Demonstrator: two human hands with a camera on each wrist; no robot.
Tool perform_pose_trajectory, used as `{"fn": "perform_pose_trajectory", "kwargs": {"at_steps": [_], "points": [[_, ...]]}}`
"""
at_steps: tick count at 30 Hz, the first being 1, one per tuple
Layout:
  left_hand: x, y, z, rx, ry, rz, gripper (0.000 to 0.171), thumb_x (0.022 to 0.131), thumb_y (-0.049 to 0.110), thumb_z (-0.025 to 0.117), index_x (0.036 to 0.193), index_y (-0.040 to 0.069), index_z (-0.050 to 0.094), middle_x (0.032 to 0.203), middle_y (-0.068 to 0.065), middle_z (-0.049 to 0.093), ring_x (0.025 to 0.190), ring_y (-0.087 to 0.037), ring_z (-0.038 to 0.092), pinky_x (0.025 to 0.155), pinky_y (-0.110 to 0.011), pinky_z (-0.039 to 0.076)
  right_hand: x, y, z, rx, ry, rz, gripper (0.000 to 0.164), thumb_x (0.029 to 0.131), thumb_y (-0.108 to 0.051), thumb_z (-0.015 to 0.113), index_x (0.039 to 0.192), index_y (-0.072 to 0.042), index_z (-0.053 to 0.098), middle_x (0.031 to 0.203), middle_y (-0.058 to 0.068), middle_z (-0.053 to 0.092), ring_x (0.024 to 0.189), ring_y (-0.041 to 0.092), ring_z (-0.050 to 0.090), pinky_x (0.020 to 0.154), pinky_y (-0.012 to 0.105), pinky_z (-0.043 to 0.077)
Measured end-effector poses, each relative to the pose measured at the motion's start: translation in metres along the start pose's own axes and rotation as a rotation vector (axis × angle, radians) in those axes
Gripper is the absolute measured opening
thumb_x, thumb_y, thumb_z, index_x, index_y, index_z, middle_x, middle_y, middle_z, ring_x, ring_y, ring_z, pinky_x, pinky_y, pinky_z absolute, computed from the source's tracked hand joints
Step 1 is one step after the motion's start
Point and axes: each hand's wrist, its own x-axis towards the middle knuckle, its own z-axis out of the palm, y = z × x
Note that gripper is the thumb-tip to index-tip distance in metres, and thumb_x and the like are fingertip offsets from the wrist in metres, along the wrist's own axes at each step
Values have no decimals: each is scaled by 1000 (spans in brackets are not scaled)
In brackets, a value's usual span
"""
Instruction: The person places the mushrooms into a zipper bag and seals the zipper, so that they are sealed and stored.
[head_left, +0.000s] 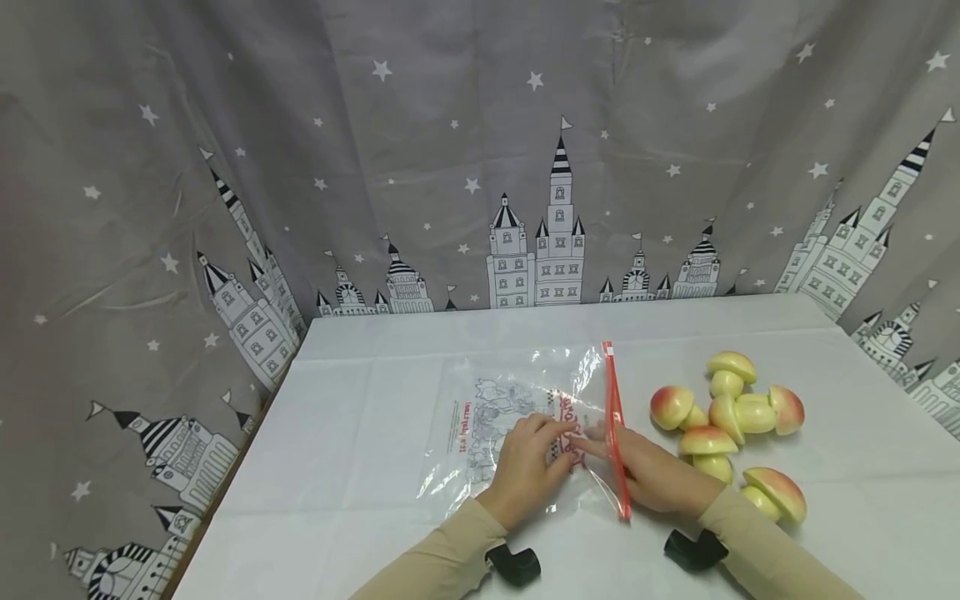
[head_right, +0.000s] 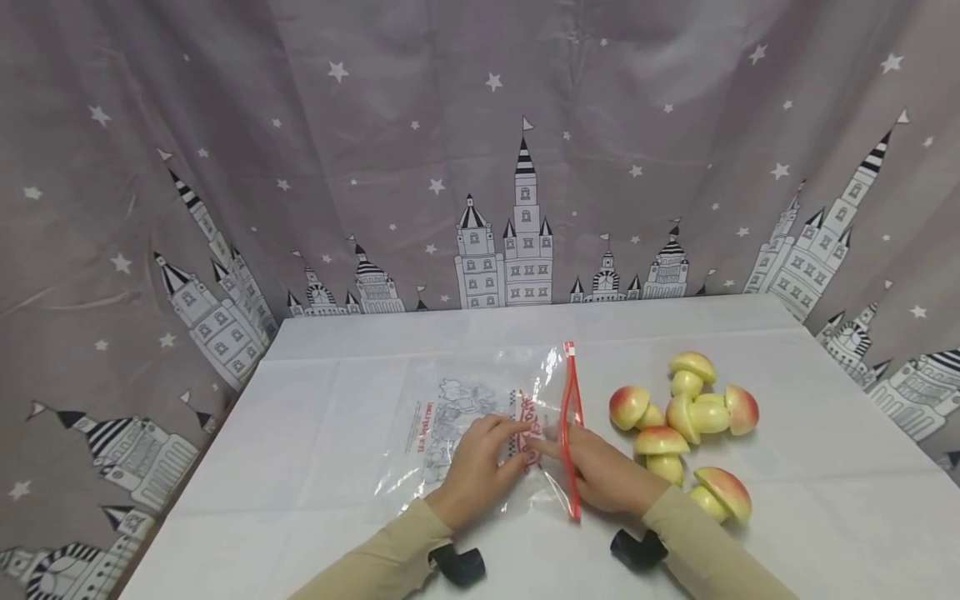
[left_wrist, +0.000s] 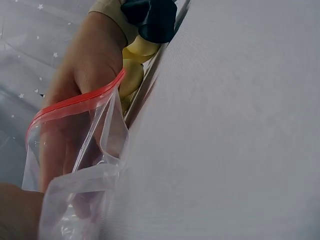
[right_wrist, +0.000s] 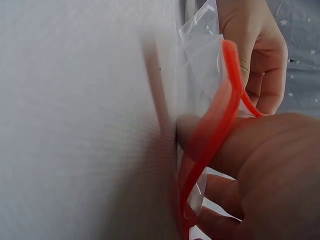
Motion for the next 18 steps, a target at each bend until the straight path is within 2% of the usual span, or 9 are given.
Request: {"fn": "perform_pose_trajectory", "kwargs": {"at_steps": [5, 14, 18], "points": [[-1, -2, 2, -3, 22, -5, 36, 80, 17, 80, 116, 15, 75, 97, -2, 69, 87, -15, 59, 80, -29, 46, -3, -3, -4, 56, -28, 76, 59, 92, -8, 67, 149, -17, 54, 146, 22, 57, 134, 45, 54, 106, 61, 44], [-1, -1, 1, -2, 36, -30, 37, 80, 17, 80, 116, 16, 75, 96, -1, 67, 87, -15, 58, 80, -30, 46, -3, -2, -9, 31, -16, 117, 51, 89, -7, 70, 140, -11, 62, 147, 22, 56, 137, 44, 52, 109, 59, 43], [-1, -1, 2, 5, 51, -23, 37, 79, 16, 80, 116, 16, 75, 95, 0, 67, 86, -15, 57, 79, -29, 46, -2, -3, -13, 9, 11, 104, 47, 88, -6, 71, 135, -8, 65, 144, 20, 59, 134, 41, 56, 108, 56, 45]]}}
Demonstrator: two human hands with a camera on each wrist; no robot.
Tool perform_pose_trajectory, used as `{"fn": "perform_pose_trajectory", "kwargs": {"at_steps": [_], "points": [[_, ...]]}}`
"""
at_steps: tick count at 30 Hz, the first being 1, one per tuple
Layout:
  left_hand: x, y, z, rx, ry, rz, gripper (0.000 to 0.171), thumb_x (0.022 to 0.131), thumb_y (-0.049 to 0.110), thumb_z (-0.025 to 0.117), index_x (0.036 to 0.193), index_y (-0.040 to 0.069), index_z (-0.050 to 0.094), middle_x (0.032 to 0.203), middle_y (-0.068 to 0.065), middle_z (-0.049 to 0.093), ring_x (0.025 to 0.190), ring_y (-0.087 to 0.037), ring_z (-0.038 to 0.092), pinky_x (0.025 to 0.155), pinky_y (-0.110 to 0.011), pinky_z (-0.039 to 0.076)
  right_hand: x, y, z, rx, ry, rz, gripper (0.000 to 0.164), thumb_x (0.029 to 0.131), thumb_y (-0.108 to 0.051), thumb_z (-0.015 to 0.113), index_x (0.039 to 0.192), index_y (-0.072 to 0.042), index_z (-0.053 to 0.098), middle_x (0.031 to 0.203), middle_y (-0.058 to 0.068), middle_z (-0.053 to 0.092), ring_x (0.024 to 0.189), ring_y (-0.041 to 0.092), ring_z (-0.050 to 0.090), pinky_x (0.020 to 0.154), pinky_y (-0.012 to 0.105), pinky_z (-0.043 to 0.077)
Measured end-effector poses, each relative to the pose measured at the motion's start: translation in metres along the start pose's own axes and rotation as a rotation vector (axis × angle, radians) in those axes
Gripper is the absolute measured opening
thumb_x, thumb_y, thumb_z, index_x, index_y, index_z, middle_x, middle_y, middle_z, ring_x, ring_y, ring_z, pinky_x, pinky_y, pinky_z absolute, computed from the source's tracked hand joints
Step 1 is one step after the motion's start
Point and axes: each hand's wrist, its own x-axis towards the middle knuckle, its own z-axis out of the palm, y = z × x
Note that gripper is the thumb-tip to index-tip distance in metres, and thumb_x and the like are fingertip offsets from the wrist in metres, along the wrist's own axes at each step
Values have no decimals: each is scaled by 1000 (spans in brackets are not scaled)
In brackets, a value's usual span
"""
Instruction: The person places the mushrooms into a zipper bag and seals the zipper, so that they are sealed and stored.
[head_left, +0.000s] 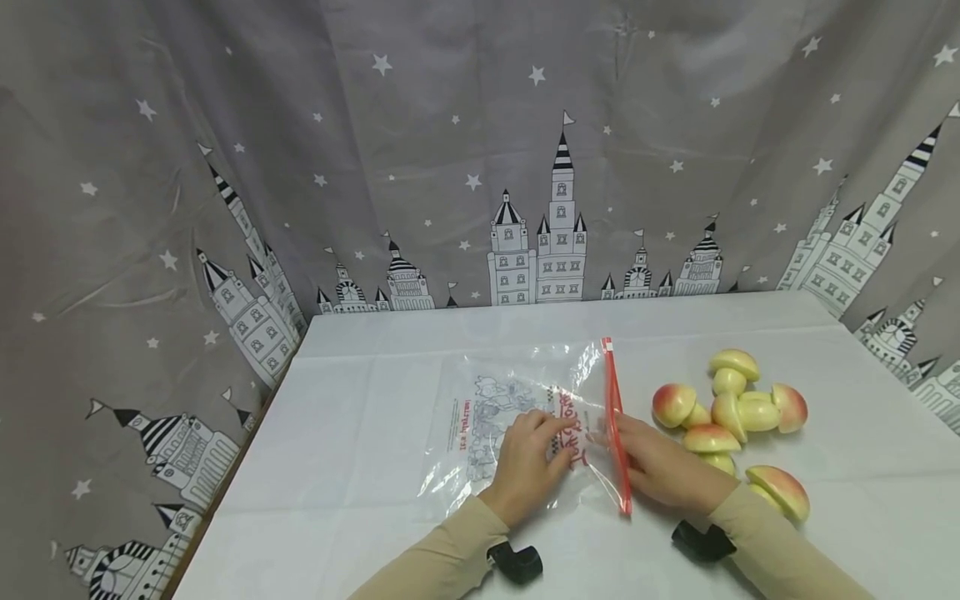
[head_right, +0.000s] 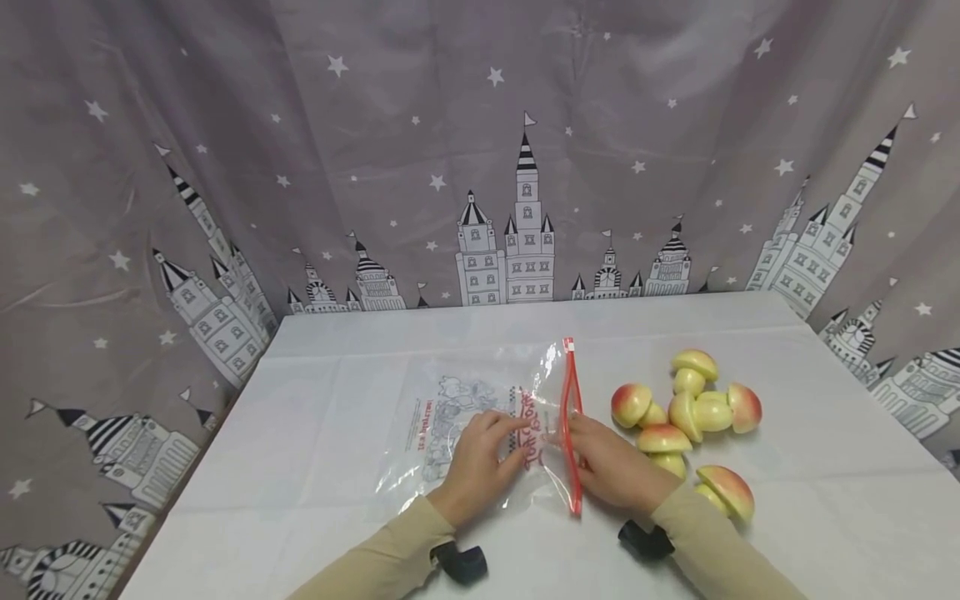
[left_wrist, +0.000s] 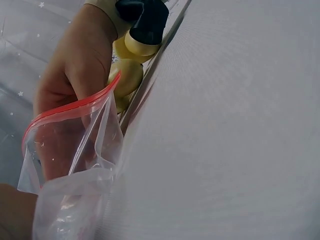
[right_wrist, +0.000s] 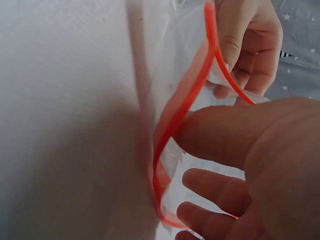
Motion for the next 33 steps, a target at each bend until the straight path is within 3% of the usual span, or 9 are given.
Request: {"fn": "perform_pose_trajectory", "kwargs": {"at_steps": [6, 10, 18, 27, 33], "points": [[1, 0, 0, -3, 17, 11, 36, 79, 15, 79, 115, 15, 76, 96, 0, 67, 86, -14, 57, 78, -29, 46, 1, -2, -13, -23, 53, 8, 40, 86, 0, 69, 126, -4, 69, 135, 17, 65, 127, 38, 61, 104, 55, 49], [2, 1, 1, -11, 17, 13, 36, 80, 16, 79, 115, 15, 76, 96, 0, 67, 88, -15, 58, 79, -30, 47, 2, -1, -29, -45, 69, 55, 45, 86, 0, 69, 131, 0, 66, 135, 21, 65, 127, 43, 60, 103, 58, 49], [2, -2, 2, 5, 42, 44, 36, 79, 16, 81, 115, 15, 76, 95, 0, 66, 87, -15, 58, 78, -30, 47, 1, 5, -57, -38, 147, 199, 48, 89, -7, 72, 136, -5, 63, 140, 25, 60, 129, 48, 56, 105, 64, 45], [2, -3, 3, -4, 49, 44, 36, 79, 15, 81, 114, 13, 76, 94, -1, 65, 86, -15, 57, 78, -30, 47, 2, 20, -60, -127, 144, 331, 49, 88, -14, 73, 133, 1, 62, 139, 34, 56, 130, 54, 51, 107, 67, 41], [2, -2, 2, -6, 40, 35, 35, 79, 13, 80, 114, 13, 76, 94, -1, 65, 87, -15, 57, 78, -30, 46, 1, 26, -57, -159, 150, 351, 47, 88, -17, 73, 130, 3, 64, 135, 35, 58, 127, 54, 53, 106, 66, 43]]}}
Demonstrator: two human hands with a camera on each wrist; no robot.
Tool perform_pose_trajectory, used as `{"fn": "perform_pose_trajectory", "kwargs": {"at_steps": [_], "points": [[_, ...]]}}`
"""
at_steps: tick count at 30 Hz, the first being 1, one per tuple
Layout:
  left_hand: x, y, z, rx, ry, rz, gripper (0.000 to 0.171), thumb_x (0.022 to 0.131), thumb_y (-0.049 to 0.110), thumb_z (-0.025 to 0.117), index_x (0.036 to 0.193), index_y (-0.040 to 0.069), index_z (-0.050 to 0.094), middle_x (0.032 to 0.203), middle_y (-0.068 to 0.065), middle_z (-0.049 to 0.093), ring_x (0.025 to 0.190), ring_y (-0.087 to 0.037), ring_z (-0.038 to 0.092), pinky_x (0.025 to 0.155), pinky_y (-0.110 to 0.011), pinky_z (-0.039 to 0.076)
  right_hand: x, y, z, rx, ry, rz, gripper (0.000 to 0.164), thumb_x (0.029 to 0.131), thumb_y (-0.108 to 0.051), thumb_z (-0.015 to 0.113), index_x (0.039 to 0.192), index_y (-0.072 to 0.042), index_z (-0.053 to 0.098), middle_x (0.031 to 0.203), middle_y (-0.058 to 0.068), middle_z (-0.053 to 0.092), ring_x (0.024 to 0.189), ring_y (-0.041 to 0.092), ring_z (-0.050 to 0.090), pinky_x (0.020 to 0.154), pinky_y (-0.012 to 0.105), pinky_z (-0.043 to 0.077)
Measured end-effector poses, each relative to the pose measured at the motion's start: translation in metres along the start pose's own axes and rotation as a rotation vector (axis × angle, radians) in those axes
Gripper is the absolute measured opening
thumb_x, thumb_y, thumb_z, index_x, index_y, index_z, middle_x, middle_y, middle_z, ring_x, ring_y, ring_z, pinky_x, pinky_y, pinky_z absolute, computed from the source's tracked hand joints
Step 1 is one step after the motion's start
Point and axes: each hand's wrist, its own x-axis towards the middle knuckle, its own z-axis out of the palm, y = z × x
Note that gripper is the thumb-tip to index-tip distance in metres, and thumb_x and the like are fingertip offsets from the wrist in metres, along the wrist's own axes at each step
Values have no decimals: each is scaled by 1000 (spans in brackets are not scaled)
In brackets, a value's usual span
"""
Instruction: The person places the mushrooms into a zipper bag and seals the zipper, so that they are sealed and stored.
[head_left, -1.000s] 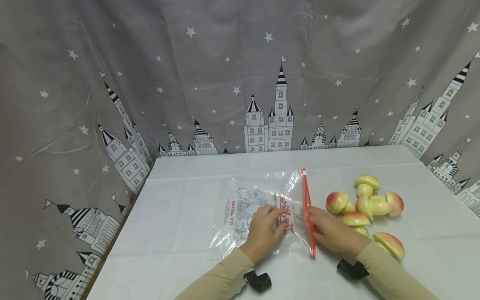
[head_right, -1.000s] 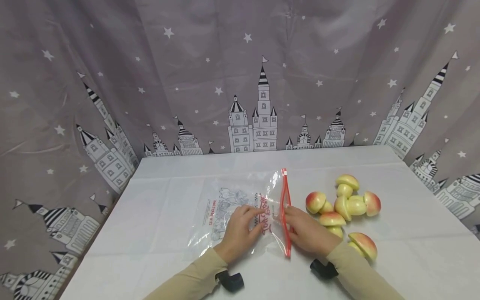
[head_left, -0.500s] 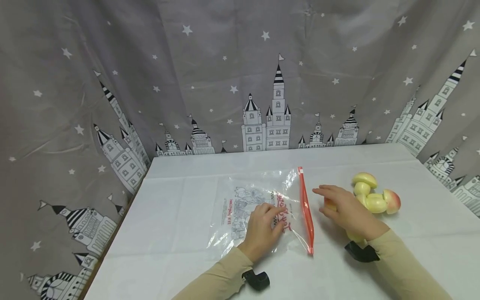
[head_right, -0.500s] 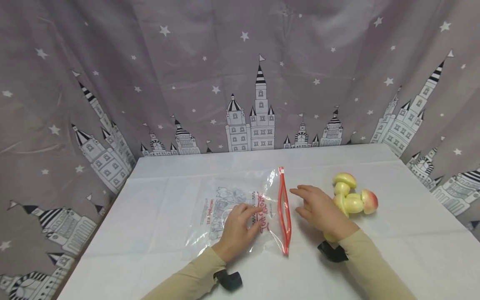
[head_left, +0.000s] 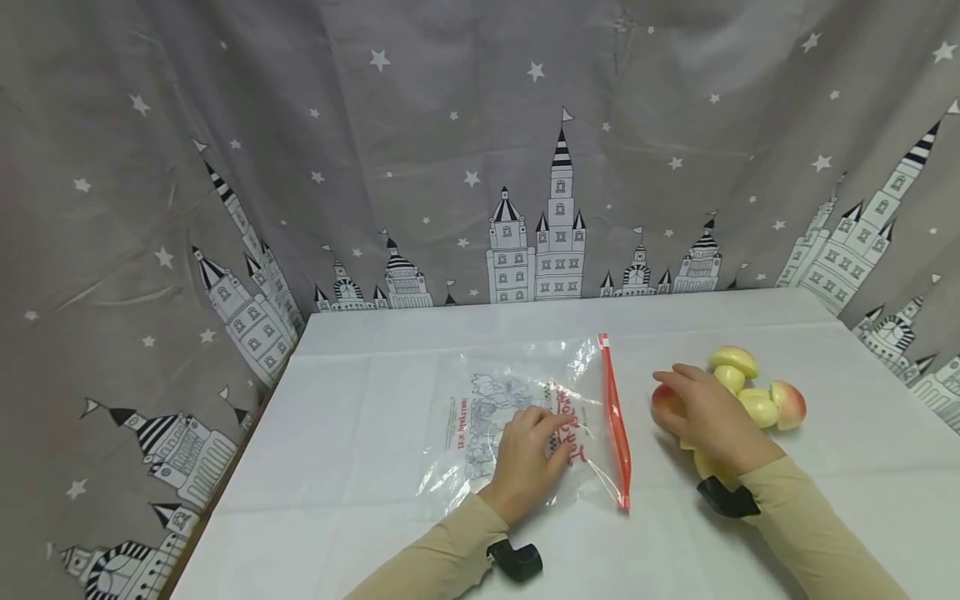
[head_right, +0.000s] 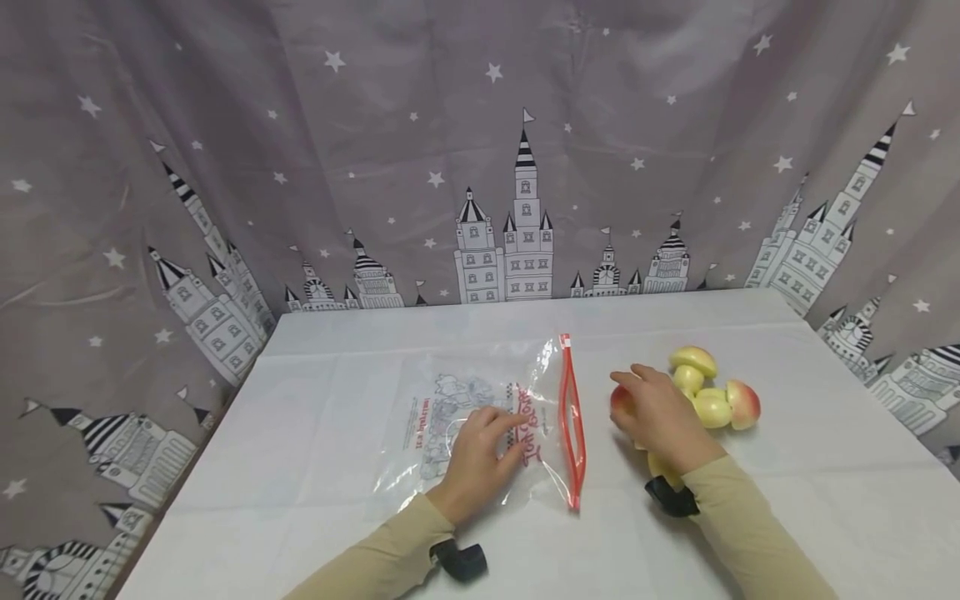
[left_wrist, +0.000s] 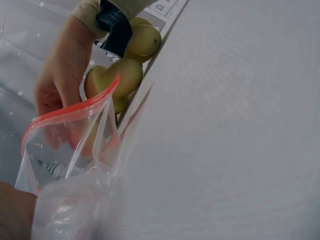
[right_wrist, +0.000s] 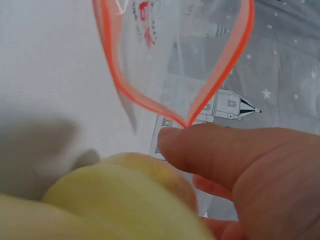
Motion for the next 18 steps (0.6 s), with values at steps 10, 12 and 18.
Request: {"fn": "perform_pose_trajectory", "kwargs": {"at_steps": [10, 12, 18], "points": [[0, 2, -3, 5, -14, -15, 34, 80, 14, 79, 114, 13, 76, 94, -2, 65, 87, -14, 56, 77, -29, 45, 1, 5, 8, 2, -9, 22, 50, 86, -18, 76, 129, 4, 64, 131, 36, 59, 123, 54, 55, 104, 64, 46], [0, 2, -2, 8, -18, -18, 34, 80, 15, 79, 114, 13, 76, 94, -1, 65, 86, -14, 56, 77, -28, 45, 1, 6, 9, 3, -8, 23, 51, 85, -18, 77, 128, 5, 64, 130, 36, 59, 122, 54, 56, 102, 64, 47], [0, 1, -2, 6, -11, -9, 34, 80, 14, 79, 114, 13, 76, 94, -2, 65, 86, -14, 56, 77, -28, 45, 1, 7, 11, -11, -2, 11, 50, 84, -18, 79, 126, 5, 65, 127, 34, 61, 118, 52, 59, 99, 62, 50]]}}
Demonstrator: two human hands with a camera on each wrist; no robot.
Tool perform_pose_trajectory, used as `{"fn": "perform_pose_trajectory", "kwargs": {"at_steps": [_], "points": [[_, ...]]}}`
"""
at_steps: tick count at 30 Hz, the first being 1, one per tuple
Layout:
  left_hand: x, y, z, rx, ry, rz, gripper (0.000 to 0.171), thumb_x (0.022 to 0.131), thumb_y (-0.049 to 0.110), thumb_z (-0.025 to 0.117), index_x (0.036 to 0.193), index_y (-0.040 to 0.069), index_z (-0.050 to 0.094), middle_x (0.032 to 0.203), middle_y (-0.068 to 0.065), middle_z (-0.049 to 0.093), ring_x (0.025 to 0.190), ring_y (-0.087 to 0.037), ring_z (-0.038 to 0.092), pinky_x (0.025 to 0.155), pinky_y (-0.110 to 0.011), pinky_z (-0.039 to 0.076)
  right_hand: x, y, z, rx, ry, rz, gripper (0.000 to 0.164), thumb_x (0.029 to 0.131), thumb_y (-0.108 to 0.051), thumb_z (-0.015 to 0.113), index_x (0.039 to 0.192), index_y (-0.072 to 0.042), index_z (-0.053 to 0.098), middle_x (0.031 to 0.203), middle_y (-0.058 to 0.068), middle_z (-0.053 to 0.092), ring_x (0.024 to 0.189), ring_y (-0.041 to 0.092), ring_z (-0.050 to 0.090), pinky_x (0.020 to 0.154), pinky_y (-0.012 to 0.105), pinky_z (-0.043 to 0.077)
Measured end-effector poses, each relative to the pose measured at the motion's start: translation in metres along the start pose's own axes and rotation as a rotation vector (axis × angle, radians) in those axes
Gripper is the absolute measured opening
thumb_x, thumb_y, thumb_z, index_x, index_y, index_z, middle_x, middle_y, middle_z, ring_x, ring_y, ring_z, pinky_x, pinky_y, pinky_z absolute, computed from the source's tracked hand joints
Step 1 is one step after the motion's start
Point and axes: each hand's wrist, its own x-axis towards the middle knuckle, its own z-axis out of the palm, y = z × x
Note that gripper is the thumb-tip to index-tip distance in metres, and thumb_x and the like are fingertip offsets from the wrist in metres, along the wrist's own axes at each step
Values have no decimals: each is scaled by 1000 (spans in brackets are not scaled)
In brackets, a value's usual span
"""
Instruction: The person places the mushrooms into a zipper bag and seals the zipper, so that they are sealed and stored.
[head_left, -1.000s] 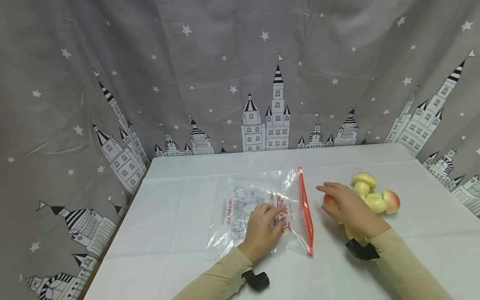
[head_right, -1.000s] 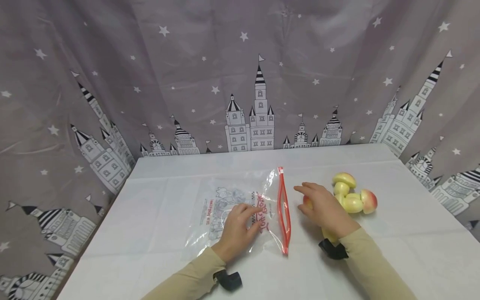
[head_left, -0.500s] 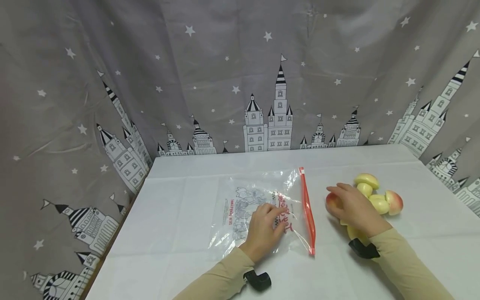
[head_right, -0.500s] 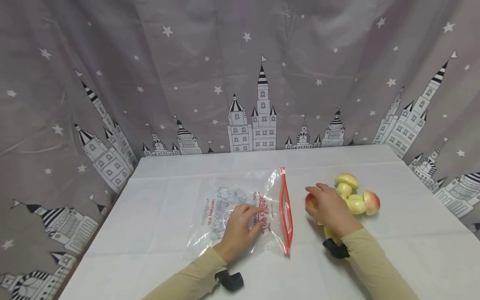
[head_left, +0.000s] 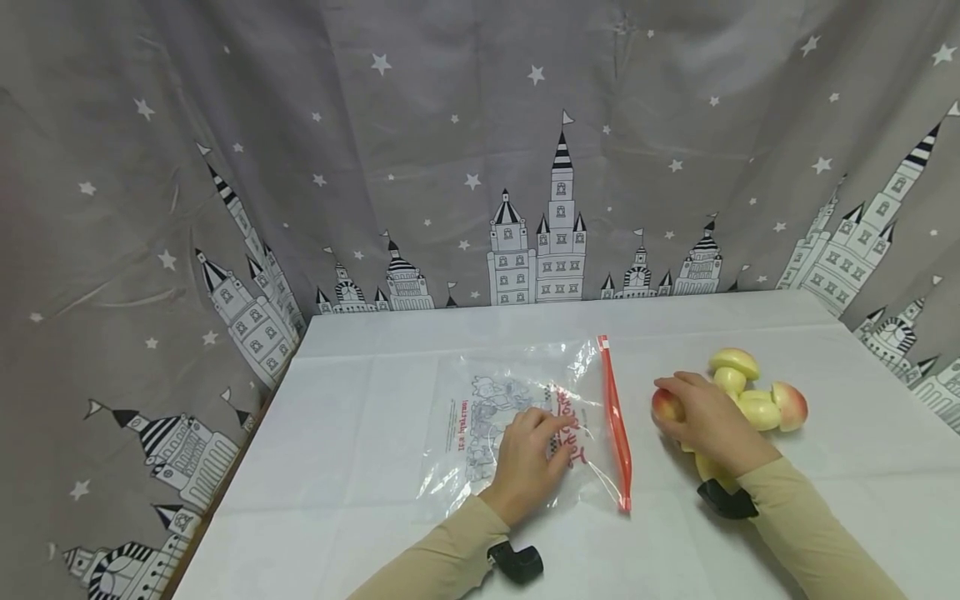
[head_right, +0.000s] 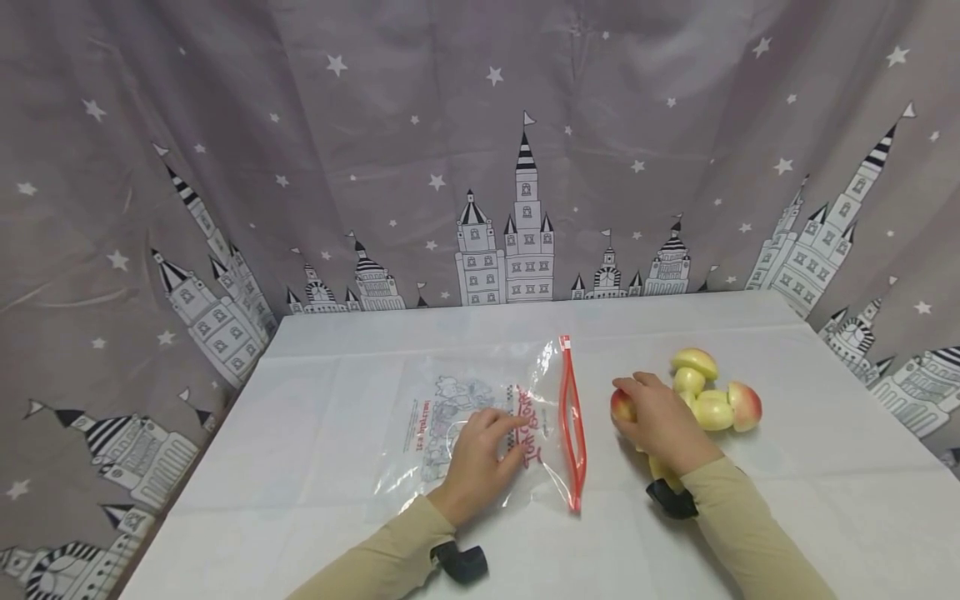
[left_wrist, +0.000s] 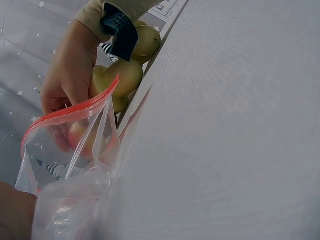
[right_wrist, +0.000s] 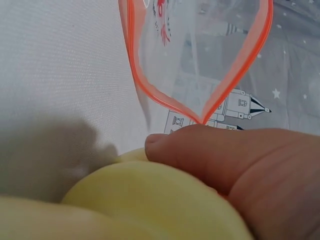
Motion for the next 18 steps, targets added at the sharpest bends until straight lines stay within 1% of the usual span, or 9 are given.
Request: {"fn": "perform_pose_trajectory", "kwargs": {"at_steps": [8, 18], "points": [[0, 0, 0, -1, 2, 1, 34, 80, 14, 78, 114, 13, 76, 93, -2, 65, 85, -14, 55, 76, -27, 44, -1, 1, 0, 12, 4, -19, 49, 82, -14, 79, 125, 4, 65, 121, 28, 65, 112, 46, 63, 96, 58, 53], [0, -1, 1, 1, 7, 10, 34, 79, 13, 78, 114, 14, 76, 92, 0, 64, 84, -13, 54, 76, -27, 44, 0, 1, -2, 40, -16, 8, 50, 83, -13, 79, 127, 5, 64, 123, 28, 64, 115, 46, 61, 98, 60, 51]]}}
